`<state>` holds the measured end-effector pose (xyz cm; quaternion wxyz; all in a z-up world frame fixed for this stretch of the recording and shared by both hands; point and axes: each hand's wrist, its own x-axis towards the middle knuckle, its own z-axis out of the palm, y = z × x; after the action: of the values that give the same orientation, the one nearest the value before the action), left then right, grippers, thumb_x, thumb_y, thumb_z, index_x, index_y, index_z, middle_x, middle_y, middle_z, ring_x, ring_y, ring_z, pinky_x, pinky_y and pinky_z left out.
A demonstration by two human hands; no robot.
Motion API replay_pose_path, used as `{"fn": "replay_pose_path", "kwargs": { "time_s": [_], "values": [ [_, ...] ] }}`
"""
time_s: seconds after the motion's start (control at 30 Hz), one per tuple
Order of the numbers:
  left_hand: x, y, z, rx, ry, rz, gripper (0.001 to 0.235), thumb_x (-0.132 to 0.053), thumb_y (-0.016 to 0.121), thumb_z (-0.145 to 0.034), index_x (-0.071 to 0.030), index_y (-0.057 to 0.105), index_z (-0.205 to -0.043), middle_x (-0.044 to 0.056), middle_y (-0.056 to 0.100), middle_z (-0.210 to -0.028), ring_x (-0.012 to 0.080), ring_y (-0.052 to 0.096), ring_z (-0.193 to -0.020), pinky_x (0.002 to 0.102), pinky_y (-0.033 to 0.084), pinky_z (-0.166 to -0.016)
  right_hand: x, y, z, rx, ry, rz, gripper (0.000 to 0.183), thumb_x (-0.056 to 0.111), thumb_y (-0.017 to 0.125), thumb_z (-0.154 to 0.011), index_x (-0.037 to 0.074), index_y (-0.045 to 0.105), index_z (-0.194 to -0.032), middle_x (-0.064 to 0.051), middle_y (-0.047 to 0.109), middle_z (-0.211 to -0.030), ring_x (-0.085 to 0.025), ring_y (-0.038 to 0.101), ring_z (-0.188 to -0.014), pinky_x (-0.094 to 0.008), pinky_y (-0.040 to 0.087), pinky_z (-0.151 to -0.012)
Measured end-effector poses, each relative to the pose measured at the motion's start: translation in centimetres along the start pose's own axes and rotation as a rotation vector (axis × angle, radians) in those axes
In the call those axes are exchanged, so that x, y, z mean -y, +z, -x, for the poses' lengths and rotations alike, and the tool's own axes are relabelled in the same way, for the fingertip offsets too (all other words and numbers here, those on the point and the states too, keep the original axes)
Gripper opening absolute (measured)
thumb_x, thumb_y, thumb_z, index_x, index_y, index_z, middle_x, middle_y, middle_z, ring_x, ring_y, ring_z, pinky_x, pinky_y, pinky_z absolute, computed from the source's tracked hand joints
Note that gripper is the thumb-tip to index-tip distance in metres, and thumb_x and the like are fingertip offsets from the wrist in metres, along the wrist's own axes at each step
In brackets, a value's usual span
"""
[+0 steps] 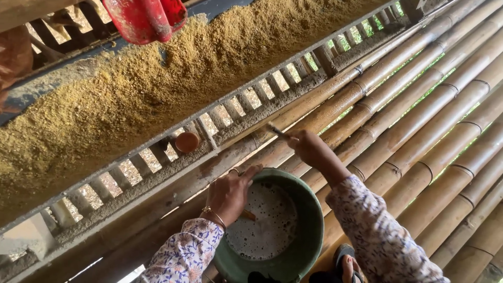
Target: Scrubbing the bamboo floor of a chicken coop with a brush and water.
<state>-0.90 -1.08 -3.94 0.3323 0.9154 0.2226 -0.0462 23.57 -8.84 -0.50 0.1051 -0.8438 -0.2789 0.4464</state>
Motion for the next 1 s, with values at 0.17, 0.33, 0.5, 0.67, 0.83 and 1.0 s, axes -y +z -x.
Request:
{"fn": "replay_pose_path", "kwargs": {
  "time_s": [0.17,0.33,0.5,0.67,0.83,1.0],
  "values": [
    [-0.7,-2.2,-0.4,-0.005,0.01,0.014,0.034,-0.014,0.048,-0.091,-0.022,0.055,-0.124,0.021,0.064,-0.082,0.0397,0.068,-0.071,0.05,0.055,-0.058,3.8,0.8,1.0,0.342,-0.079,0.382,0.046,0.021,0.042,-0.095,0.018,0.04,-0.14,-0.007,0.054,-0.075,-0.013,0.054,-0.061,-0.02,0.05,-0.064],
    [-0.9,-2.0,0.1,-0.033,0.002,0.027,0.033,-0.015,0.047,-0.091,-0.022,0.055,-0.122,0.021,0.063,-0.082,0.0396,0.068,-0.071,0.05,0.055,-0.057,-1.2,0.9,-1.5,-0.034,0.008,-0.215,0.028,0.021,0.047,-0.094,0.017,0.062,-0.116,-0.006,0.056,-0.06,-0.009,0.051,-0.043,-0.021,0.043,-0.035],
    [-0.8,-2.6,-0.5,-0.021,-0.005,0.059,0.034,-0.016,0.047,-0.091,-0.023,0.055,-0.124,0.024,0.063,-0.087,0.0436,0.067,-0.071,0.055,0.054,-0.061,-0.9,2.7,-1.7,0.057,0.069,-0.223,0.029,0.021,0.054,-0.09,0.021,0.063,-0.118,-0.011,0.057,-0.058,-0.014,0.053,-0.039,-0.022,0.042,-0.03],
    [-1.9,-4.2,-0.4,0.067,0.005,0.053,0.048,0.0,0.049,-0.087,-0.021,0.052,-0.13,0.025,0.064,-0.09,0.0432,0.067,-0.076,0.052,0.056,-0.062,-1.2,0.3,-1.2,-0.028,0.059,-0.431,0.035,0.019,0.048,-0.094,0.008,0.055,-0.126,-0.012,0.054,-0.059,-0.012,0.045,-0.037,-0.022,0.035,-0.03],
    [-1.3,-3.8,0.4,0.056,-0.023,0.05,0.055,0.005,0.049,-0.083,-0.024,0.052,-0.13,0.023,0.065,-0.091,0.039,0.068,-0.075,0.049,0.058,-0.063,1.5,-0.5,2.2,0.06,0.043,-0.494,0.038,0.02,0.049,-0.093,0.003,0.053,-0.128,-0.011,0.048,-0.058,-0.011,0.041,-0.037,-0.02,0.031,-0.03],
    [-0.5,-4.1,1.3,0.077,-0.055,0.078,0.051,-0.003,0.053,-0.084,-0.025,0.052,-0.129,0.021,0.067,-0.082,0.0381,0.068,-0.078,0.049,0.057,-0.066,0.6,0.1,1.9,0.018,0.016,-0.563,0.039,0.018,0.047,-0.092,0.002,0.052,-0.128,-0.011,0.047,-0.058,-0.009,0.039,-0.037,-0.019,0.029,-0.029]
  ]
}}
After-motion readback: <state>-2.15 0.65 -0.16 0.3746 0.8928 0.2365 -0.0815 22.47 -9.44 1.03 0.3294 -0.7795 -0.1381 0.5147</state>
